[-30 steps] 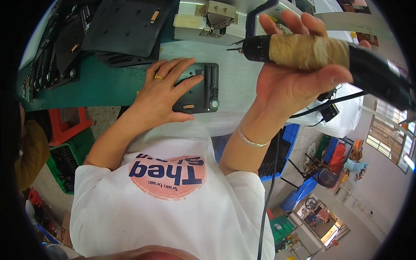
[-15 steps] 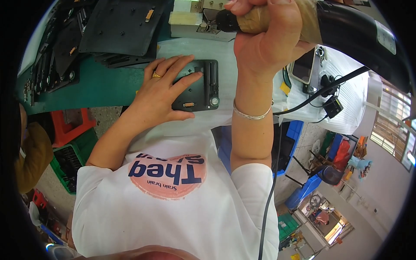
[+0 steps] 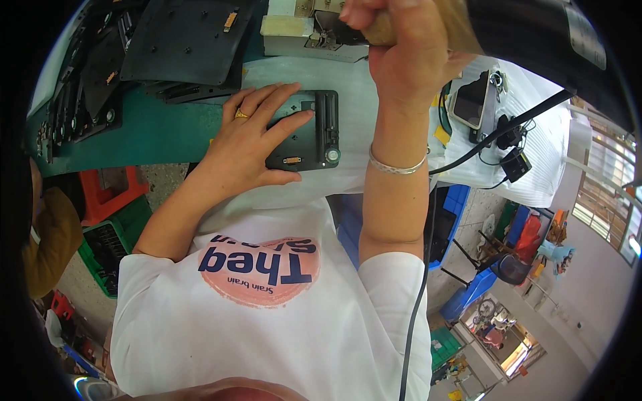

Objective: The person fastens screws into small black plastic housings on a factory workbench using an electric screwdriver.

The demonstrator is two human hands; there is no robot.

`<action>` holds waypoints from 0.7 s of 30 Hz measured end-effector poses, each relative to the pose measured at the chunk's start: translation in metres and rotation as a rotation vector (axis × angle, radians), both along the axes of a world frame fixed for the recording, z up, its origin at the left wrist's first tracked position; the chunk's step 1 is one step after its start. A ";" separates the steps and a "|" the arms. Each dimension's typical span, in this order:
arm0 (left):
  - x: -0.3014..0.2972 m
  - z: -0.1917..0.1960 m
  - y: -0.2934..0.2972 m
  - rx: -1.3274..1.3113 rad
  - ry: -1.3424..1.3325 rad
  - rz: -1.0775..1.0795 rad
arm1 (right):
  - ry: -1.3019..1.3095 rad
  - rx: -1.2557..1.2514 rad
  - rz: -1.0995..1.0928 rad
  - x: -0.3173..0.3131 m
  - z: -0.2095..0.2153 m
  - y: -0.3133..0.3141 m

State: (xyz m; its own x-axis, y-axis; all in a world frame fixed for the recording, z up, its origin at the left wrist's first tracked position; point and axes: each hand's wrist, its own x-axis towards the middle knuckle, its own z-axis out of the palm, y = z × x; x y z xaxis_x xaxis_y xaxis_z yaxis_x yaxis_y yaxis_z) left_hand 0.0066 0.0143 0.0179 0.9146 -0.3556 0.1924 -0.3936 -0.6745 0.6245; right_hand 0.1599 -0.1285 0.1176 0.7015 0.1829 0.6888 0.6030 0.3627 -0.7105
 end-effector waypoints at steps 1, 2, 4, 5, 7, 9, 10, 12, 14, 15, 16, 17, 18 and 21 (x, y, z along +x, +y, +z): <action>-0.001 0.001 0.000 -0.006 0.009 -0.006 | 0.001 0.003 -0.002 -0.001 0.001 0.001; -0.001 0.000 -0.001 -0.003 0.010 -0.009 | 0.036 -0.029 0.038 -0.003 0.002 0.003; -0.001 0.000 -0.001 -0.019 -0.005 0.008 | 0.126 -0.056 0.101 -0.005 0.008 0.006; -0.002 0.001 -0.001 -0.016 -0.004 0.002 | 0.126 -0.053 0.095 -0.005 0.008 0.004; -0.004 0.003 -0.001 0.006 -0.004 0.017 | 0.183 -0.020 0.084 -0.006 0.005 -0.001; -0.004 0.006 -0.002 0.023 -0.021 0.014 | 0.215 0.022 0.101 -0.002 -0.007 -0.022; -0.006 0.006 -0.002 0.040 -0.038 0.014 | 0.202 -0.031 0.326 0.009 -0.021 -0.049; -0.008 0.003 -0.003 0.029 -0.064 -0.004 | 0.190 -0.043 0.445 -0.004 -0.031 -0.065; -0.011 -0.001 -0.007 0.014 -0.095 -0.019 | 0.203 -0.035 0.447 -0.025 -0.029 -0.071; -0.011 -0.003 -0.008 0.033 -0.174 -0.015 | 0.204 -0.023 0.446 -0.034 -0.028 -0.073; -0.012 -0.004 -0.010 0.053 -0.255 -0.011 | 0.203 -0.011 0.445 -0.042 -0.027 -0.076; -0.012 -0.006 -0.013 0.052 -0.248 -0.015 | 0.202 0.001 0.445 -0.048 -0.027 -0.078; -0.012 -0.007 -0.017 0.061 -0.330 -0.001 | 0.200 0.013 0.443 -0.053 -0.026 -0.080; -0.011 -0.009 -0.025 0.080 -0.406 0.005 | 0.210 0.028 0.426 -0.059 -0.034 -0.084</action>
